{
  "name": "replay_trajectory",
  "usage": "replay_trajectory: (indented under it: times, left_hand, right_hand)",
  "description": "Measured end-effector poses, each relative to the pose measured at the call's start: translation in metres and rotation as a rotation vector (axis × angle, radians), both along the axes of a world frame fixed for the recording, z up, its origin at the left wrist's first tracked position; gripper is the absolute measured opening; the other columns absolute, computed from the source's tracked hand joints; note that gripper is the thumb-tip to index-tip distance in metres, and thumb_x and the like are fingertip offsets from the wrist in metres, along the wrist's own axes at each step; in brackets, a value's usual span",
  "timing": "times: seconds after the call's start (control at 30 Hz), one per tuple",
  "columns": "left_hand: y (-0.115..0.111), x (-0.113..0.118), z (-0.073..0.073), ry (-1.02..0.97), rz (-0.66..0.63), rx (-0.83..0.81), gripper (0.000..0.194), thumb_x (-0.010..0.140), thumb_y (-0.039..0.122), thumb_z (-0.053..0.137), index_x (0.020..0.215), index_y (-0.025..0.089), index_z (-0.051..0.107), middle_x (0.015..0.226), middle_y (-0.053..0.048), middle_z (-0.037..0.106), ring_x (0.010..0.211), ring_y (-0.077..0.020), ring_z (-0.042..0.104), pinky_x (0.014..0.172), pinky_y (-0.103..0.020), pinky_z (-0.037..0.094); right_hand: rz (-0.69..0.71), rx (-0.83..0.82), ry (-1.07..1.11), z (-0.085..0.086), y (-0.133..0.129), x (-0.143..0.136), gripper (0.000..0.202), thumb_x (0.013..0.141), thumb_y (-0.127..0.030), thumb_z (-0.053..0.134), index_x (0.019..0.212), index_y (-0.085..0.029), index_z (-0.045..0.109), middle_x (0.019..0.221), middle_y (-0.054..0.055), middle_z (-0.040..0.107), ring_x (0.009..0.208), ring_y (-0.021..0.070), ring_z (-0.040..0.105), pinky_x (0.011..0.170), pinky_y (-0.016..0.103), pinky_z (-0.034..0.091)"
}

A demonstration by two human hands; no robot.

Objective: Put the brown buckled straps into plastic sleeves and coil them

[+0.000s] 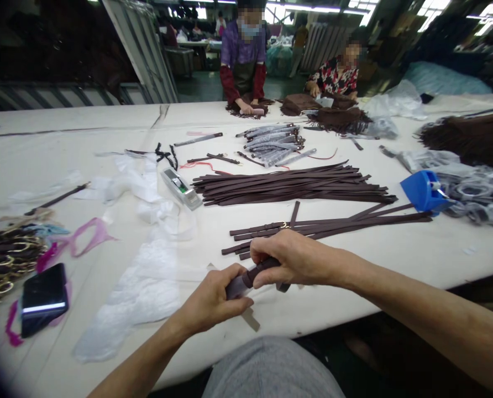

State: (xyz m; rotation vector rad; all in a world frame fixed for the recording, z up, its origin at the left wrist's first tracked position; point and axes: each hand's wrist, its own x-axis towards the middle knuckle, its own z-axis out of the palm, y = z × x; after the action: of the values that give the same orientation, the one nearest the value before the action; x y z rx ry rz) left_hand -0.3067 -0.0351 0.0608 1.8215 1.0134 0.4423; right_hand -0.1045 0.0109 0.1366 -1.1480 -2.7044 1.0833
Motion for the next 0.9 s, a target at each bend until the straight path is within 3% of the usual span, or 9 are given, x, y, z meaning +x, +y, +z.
replay_trajectory:
  times: [0.23, 0.37, 0.57, 0.8, 0.9]
  left_hand:
    - [0.002, -0.002, 0.001, -0.069, -0.022, -0.038, 0.056, 0.060, 0.039, 0.073, 0.107, 0.019, 0.051, 0.074, 0.005, 0.054, 0.061, -0.0109, 0.045, 0.056, -0.022, 0.034]
    - [0.001, 0.000, -0.001, -0.068, 0.026, -0.023, 0.053, 0.064, 0.028, 0.070, 0.111, 0.020, 0.047, 0.086, 0.001, 0.059, 0.068, -0.0134, 0.050, 0.062, -0.024, 0.038]
    - [0.005, 0.001, -0.004, -0.172, 0.000, -0.091, 0.054, 0.063, 0.039, 0.072, 0.108, 0.018, 0.051, 0.091, -0.001, 0.059, 0.078, -0.0171, 0.051, 0.068, -0.028, 0.041]
    - [0.004, -0.003, -0.002, -0.090, -0.011, -0.111, 0.030, 0.067, 0.029, 0.069, 0.091, 0.017, 0.056, 0.067, 0.006, 0.047, 0.060, -0.0096, 0.042, 0.054, -0.021, 0.032]
    - [0.004, -0.003, -0.004, -0.083, -0.003, -0.123, 0.036, 0.064, 0.031, 0.072, 0.093, 0.017, 0.056, 0.067, 0.006, 0.049, 0.061, -0.0100, 0.044, 0.054, -0.021, 0.032]
  right_hand:
    - [-0.042, -0.058, 0.001, -0.003, 0.002, 0.002, 0.028, 0.075, -0.044, 0.061, 0.079, -0.017, 0.053, 0.060, -0.003, 0.057, 0.050, 0.0085, 0.050, 0.047, 0.018, 0.032]
    - [-0.018, -0.032, -0.005, -0.007, 0.001, 0.001, 0.028, 0.076, -0.044, 0.060, 0.082, -0.017, 0.054, 0.061, -0.003, 0.057, 0.052, 0.0092, 0.050, 0.049, 0.019, 0.032]
    - [0.095, 0.018, 0.024, -0.011, -0.005, -0.011, 0.027, 0.078, -0.042, 0.059, 0.087, -0.017, 0.055, 0.074, 0.000, 0.061, 0.064, 0.0117, 0.054, 0.057, 0.021, 0.034]
    - [0.025, -0.093, 0.086, -0.006, 0.008, -0.001, 0.015, 0.079, -0.023, 0.058, 0.091, -0.016, 0.053, 0.078, 0.000, 0.057, 0.066, 0.0104, 0.050, 0.058, 0.020, 0.038]
    - [0.019, -0.115, 0.092, -0.007, 0.009, -0.002, 0.013, 0.076, -0.018, 0.060, 0.086, -0.016, 0.052, 0.075, -0.001, 0.056, 0.065, 0.0097, 0.049, 0.057, 0.019, 0.038]
